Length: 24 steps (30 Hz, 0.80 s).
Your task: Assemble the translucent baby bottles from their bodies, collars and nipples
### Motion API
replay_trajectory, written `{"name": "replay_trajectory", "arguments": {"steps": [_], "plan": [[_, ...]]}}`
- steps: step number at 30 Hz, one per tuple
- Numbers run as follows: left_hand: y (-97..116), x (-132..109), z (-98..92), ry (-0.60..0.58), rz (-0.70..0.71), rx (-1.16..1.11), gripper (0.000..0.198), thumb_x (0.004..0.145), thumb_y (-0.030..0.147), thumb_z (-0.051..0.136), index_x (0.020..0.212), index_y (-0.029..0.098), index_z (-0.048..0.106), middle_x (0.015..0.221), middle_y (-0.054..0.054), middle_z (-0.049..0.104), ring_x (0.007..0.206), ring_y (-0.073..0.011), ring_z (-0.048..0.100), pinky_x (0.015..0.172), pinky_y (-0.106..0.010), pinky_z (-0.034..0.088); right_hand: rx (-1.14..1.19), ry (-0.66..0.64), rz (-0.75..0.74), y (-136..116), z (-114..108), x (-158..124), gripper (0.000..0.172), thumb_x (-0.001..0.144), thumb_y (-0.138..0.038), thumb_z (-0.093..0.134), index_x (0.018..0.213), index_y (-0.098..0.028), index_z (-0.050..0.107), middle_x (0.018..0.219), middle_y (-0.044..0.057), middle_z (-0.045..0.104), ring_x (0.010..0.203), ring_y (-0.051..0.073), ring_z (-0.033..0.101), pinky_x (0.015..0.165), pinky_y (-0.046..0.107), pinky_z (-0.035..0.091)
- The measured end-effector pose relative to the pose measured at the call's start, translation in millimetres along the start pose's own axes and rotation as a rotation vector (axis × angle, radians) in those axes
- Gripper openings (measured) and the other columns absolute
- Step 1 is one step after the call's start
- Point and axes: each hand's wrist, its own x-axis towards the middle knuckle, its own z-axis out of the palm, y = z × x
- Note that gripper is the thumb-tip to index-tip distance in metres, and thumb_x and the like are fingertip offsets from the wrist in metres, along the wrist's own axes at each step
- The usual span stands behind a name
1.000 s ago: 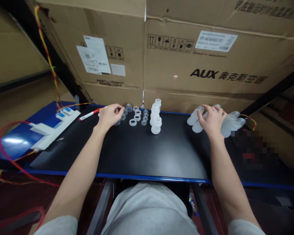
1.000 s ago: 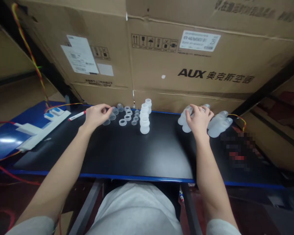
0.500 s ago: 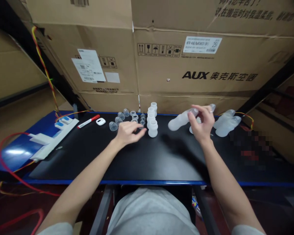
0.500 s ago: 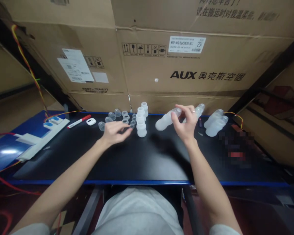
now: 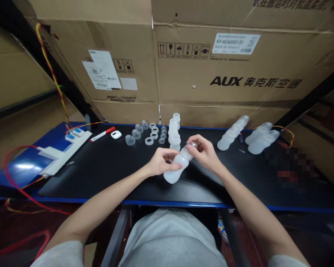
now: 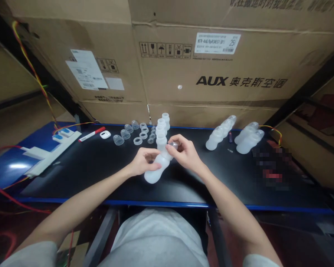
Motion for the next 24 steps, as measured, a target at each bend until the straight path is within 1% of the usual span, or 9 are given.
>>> {"name": "replay_trajectory", "arguments": {"steps": [4,6,8,11,14,16,20,22,24], "plan": [[0,6,-16.2,-0.202,-0.225,-0.392,0.062,0.059,0.058,0.098,0.097,0.011,0.084,0.083,-0.012,0.082,0.065,-0.0226,0.073,0.060,-0.030,0.058,0.174,-0.179,-0.008,-9,-10,1,0.043,0.098,-0.066,0.076,0.114,-0.028,0.062,0.088,0.000,0.068,0.062,0.016,0.061,0.057,0.032,0.054],[0,6,-22.3,-0.326,-0.339,-0.520,0.068,0.059,0.066,0.093,0.095,0.009,0.083,0.077,-0.017,0.081,0.055,-0.0240,0.071,0.050,-0.031,0.054,0.214,-0.175,-0.057,-13,-20,2,0.046,0.097,-0.066,0.078,0.117,-0.030,0.058,0.104,0.005,0.075,0.071,0.019,0.067,0.065,0.036,0.061],[1,6,-24.9,-0.410,-0.388,-0.593,0.068,0.059,0.066,0.091,0.095,0.009,0.082,0.077,-0.019,0.081,0.052,-0.0257,0.070,0.048,-0.032,0.054,0.218,-0.097,-0.098,-15,-32,5,0.050,0.094,-0.067,0.080,0.119,-0.032,0.055,0.115,0.007,0.078,0.077,0.021,0.071,0.074,0.042,0.064],[1,5,-21.7,-0.350,-0.302,-0.617,0.063,0.059,0.051,0.095,0.107,0.012,0.083,0.091,-0.018,0.084,0.069,-0.0299,0.078,0.062,-0.038,0.063,0.133,0.023,-0.129,-12,-50,11,0.052,0.096,-0.068,0.078,0.128,-0.033,0.057,0.111,0.006,0.079,0.080,0.024,0.073,0.078,0.044,0.064],[-2,5,-16.8,-0.256,-0.171,-0.514,0.063,0.061,0.038,0.099,0.118,0.016,0.081,0.105,-0.015,0.084,0.093,-0.0328,0.081,0.084,-0.044,0.066,-0.152,0.068,-0.109,-5,-61,14,0.045,0.100,-0.065,0.072,0.125,-0.028,0.066,0.104,0.006,0.078,0.086,0.024,0.073,0.079,0.040,0.061],[-5,7,-15.3,-0.218,-0.118,-0.387,0.062,0.064,0.036,0.101,0.119,0.017,0.079,0.108,-0.013,0.083,0.099,-0.0313,0.081,0.090,-0.043,0.064,-0.396,-0.028,-0.053,1,-61,16,0.038,0.100,-0.058,0.072,0.120,-0.026,0.070,0.100,0.005,0.079,0.085,0.024,0.072,0.079,0.038,0.058],[-10,9,-13.2,-0.145,-0.044,-0.193,0.062,0.067,0.035,0.103,0.118,0.019,0.072,0.108,-0.009,0.082,0.100,-0.0278,0.081,0.092,-0.039,0.062,-0.737,-0.388,0.102,13,-50,16,0.030,0.099,-0.048,0.077,0.120,-0.027,0.073,0.100,0.003,0.081,0.084,0.024,0.075,0.076,0.034,0.052],[-12,8,-11.1,-0.108,-0.005,-0.142,0.062,0.067,0.034,0.104,0.115,0.020,0.069,0.111,-0.009,0.082,0.101,-0.0274,0.081,0.094,-0.039,0.062,-0.843,-0.466,0.144,18,-43,16,0.031,0.099,-0.046,0.078,0.123,-0.028,0.073,0.105,0.004,0.082,0.092,0.026,0.076,0.076,0.033,0.050],[-14,8,-8.6,-0.072,0.030,-0.099,0.062,0.066,0.034,0.105,0.113,0.020,0.068,0.115,-0.010,0.082,0.104,-0.0272,0.081,0.096,-0.039,0.062,-0.925,-0.466,0.159,23,-41,15,0.032,0.100,-0.046,0.078,0.125,-0.027,0.073,0.113,0.006,0.080,0.099,0.028,0.077,0.078,0.034,0.051]]}}
